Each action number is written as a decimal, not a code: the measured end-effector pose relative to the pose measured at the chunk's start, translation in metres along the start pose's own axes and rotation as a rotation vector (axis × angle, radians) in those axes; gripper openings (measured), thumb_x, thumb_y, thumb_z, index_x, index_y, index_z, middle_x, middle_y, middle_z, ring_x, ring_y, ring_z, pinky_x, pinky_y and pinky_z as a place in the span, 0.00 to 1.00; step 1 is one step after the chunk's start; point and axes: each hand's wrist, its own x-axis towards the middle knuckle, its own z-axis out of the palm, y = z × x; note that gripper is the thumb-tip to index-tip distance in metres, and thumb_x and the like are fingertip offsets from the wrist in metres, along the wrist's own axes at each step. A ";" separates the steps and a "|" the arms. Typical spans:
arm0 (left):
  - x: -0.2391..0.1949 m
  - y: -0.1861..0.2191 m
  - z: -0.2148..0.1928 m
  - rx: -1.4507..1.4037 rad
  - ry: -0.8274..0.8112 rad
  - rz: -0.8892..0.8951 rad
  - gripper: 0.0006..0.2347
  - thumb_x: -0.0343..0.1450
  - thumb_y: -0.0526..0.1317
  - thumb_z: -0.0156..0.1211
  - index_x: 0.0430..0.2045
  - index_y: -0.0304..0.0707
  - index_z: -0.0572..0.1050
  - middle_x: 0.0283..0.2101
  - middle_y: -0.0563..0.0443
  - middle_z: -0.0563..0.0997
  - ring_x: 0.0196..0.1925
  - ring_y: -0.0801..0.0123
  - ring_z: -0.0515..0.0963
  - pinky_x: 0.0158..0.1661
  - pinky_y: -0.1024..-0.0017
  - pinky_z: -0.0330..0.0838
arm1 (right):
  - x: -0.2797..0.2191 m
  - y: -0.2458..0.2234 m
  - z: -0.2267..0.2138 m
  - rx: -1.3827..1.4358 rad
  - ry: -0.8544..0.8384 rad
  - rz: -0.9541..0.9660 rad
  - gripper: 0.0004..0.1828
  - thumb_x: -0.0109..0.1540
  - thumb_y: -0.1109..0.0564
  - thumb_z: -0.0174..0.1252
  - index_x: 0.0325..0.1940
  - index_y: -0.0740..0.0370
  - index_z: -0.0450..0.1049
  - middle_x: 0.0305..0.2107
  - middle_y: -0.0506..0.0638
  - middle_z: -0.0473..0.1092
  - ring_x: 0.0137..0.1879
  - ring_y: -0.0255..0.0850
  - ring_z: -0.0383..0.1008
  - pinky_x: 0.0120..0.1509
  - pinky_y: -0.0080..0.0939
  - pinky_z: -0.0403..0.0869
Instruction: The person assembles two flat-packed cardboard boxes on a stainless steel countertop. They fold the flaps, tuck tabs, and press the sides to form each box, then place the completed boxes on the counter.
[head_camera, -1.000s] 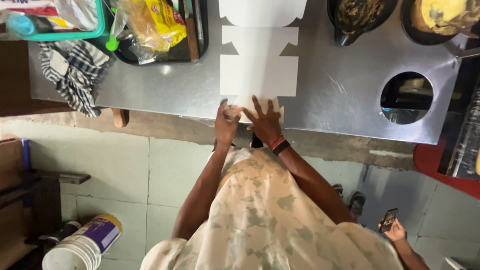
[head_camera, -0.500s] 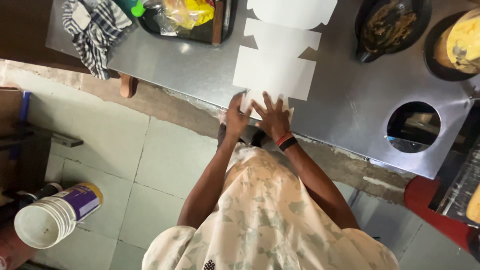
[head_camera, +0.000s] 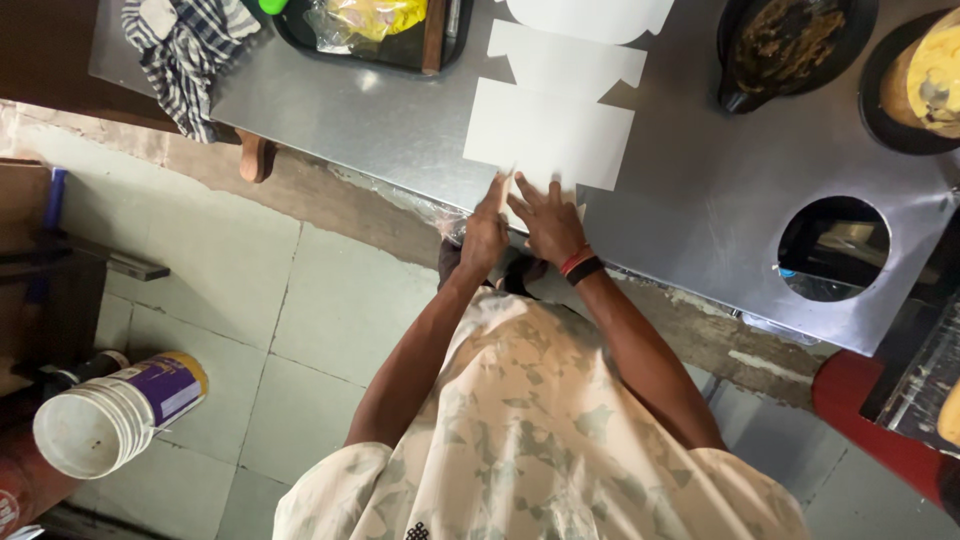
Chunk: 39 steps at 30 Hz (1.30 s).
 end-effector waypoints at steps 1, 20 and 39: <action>-0.001 -0.004 0.001 0.043 -0.009 0.052 0.32 0.66 0.20 0.51 0.70 0.28 0.57 0.66 0.27 0.70 0.58 0.37 0.77 0.56 0.54 0.75 | 0.001 0.003 0.002 0.017 -0.043 -0.003 0.40 0.48 0.60 0.72 0.65 0.54 0.71 0.74 0.48 0.55 0.71 0.72 0.55 0.46 0.52 0.79; 0.031 0.002 -0.059 0.533 -0.488 0.296 0.45 0.66 0.58 0.61 0.74 0.29 0.52 0.78 0.36 0.48 0.80 0.49 0.41 0.72 0.40 0.37 | -0.014 0.019 -0.014 0.175 -0.019 0.012 0.40 0.48 0.63 0.70 0.66 0.68 0.70 0.66 0.50 0.64 0.63 0.54 0.64 0.55 0.48 0.76; 0.090 -0.008 -0.049 1.109 -1.095 0.637 0.26 0.67 0.53 0.62 0.53 0.31 0.78 0.71 0.24 0.65 0.74 0.27 0.55 0.65 0.34 0.58 | -0.008 0.034 0.007 0.193 0.001 0.035 0.38 0.47 0.55 0.74 0.62 0.56 0.74 0.69 0.38 0.62 0.66 0.51 0.63 0.60 0.46 0.76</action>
